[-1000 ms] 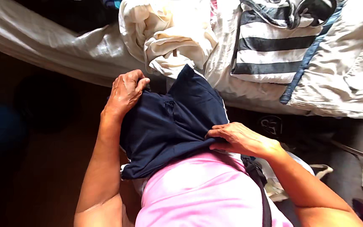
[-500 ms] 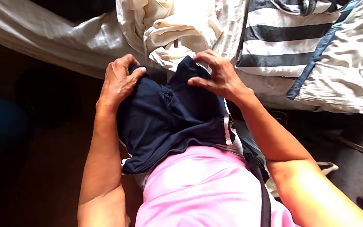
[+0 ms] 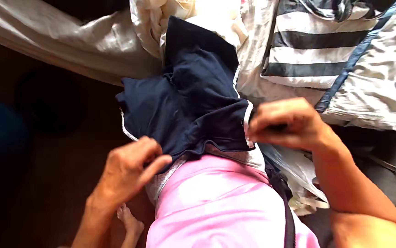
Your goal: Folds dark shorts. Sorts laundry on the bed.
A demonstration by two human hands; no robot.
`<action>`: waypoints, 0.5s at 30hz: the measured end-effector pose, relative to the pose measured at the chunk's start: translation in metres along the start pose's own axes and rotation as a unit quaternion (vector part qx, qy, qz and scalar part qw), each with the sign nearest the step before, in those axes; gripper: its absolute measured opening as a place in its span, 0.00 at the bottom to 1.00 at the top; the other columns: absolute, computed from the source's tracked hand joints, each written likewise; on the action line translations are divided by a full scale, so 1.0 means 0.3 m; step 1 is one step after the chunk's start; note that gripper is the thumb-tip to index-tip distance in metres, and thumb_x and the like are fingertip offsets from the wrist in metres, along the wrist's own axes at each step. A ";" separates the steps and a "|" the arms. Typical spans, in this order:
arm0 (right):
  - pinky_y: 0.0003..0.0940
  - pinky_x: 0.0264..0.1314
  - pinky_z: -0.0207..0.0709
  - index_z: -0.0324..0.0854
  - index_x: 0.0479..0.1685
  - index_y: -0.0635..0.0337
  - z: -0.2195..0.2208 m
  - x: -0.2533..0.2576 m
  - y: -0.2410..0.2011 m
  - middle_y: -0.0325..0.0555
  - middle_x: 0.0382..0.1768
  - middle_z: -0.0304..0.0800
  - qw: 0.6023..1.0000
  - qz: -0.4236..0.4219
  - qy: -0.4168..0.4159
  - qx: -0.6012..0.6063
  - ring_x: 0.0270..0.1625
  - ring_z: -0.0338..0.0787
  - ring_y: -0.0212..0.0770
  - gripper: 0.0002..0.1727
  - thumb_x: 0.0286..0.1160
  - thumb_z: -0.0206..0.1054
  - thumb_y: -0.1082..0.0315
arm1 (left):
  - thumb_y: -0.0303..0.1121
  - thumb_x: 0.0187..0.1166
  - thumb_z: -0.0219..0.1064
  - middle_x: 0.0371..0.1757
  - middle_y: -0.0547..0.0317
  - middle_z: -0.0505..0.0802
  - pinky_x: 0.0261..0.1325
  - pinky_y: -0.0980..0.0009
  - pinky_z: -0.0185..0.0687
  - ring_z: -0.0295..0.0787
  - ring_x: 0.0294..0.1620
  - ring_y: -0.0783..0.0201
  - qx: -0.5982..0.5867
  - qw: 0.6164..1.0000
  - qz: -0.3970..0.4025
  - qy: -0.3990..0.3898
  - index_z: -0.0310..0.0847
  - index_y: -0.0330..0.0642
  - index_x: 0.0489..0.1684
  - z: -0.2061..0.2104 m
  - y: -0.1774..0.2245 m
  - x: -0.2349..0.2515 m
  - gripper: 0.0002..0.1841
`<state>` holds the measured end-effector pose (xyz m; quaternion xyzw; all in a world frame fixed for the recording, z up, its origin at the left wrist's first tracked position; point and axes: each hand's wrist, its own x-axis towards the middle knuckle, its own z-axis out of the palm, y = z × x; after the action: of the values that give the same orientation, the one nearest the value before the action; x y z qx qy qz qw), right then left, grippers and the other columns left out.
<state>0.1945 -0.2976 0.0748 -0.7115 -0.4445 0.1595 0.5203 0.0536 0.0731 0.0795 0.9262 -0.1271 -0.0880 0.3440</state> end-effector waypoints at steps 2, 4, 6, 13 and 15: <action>0.35 0.65 0.84 0.94 0.46 0.51 0.071 -0.125 -0.019 0.37 0.50 0.94 0.995 0.032 -0.078 -0.056 0.60 0.89 0.36 0.09 0.72 0.74 0.61 | 0.53 0.79 0.68 0.41 0.50 0.93 0.47 0.55 0.88 0.92 0.45 0.53 0.023 1.000 -0.012 -0.017 0.90 0.41 0.41 0.102 -0.012 -0.120 0.21; 0.48 0.80 0.72 0.88 0.65 0.44 0.119 -0.198 0.013 0.42 0.71 0.86 0.975 0.059 -0.134 -0.170 0.78 0.79 0.47 0.20 0.75 0.66 0.65 | 0.53 0.76 0.70 0.53 0.43 0.92 0.58 0.52 0.85 0.89 0.57 0.45 0.071 0.997 -0.031 0.016 0.89 0.40 0.49 0.178 -0.032 -0.184 0.23; 0.50 0.80 0.72 0.84 0.72 0.47 0.153 -0.223 0.071 0.46 0.73 0.84 0.968 0.053 -0.112 -0.216 0.78 0.79 0.50 0.28 0.70 0.60 0.74 | 0.53 0.76 0.70 0.56 0.40 0.90 0.59 0.53 0.84 0.88 0.59 0.42 0.105 0.991 -0.046 0.068 0.88 0.39 0.52 0.215 -0.061 -0.220 0.24; 0.48 0.73 0.77 0.90 0.58 0.56 0.172 -0.172 0.130 0.52 0.57 0.92 0.958 -0.028 -0.044 -0.281 0.64 0.88 0.52 0.15 0.79 0.62 0.67 | 0.47 0.76 0.66 0.61 0.35 0.89 0.64 0.52 0.84 0.87 0.65 0.40 0.132 0.979 -0.048 0.150 0.88 0.39 0.60 0.276 -0.150 -0.274 0.23; 0.47 0.65 0.82 0.89 0.55 0.60 0.166 -0.151 0.120 0.53 0.52 0.93 0.960 -0.013 -0.028 -0.280 0.58 0.92 0.52 0.14 0.80 0.61 0.66 | 0.47 0.77 0.65 0.62 0.36 0.90 0.68 0.50 0.82 0.88 0.65 0.39 0.167 0.970 -0.036 0.175 0.88 0.39 0.61 0.303 -0.145 -0.280 0.24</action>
<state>0.1519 -0.3063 0.0121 -0.8179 -0.4951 0.0420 0.2900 -0.0415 0.0740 -0.0108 0.9756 -0.0441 0.0857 0.1974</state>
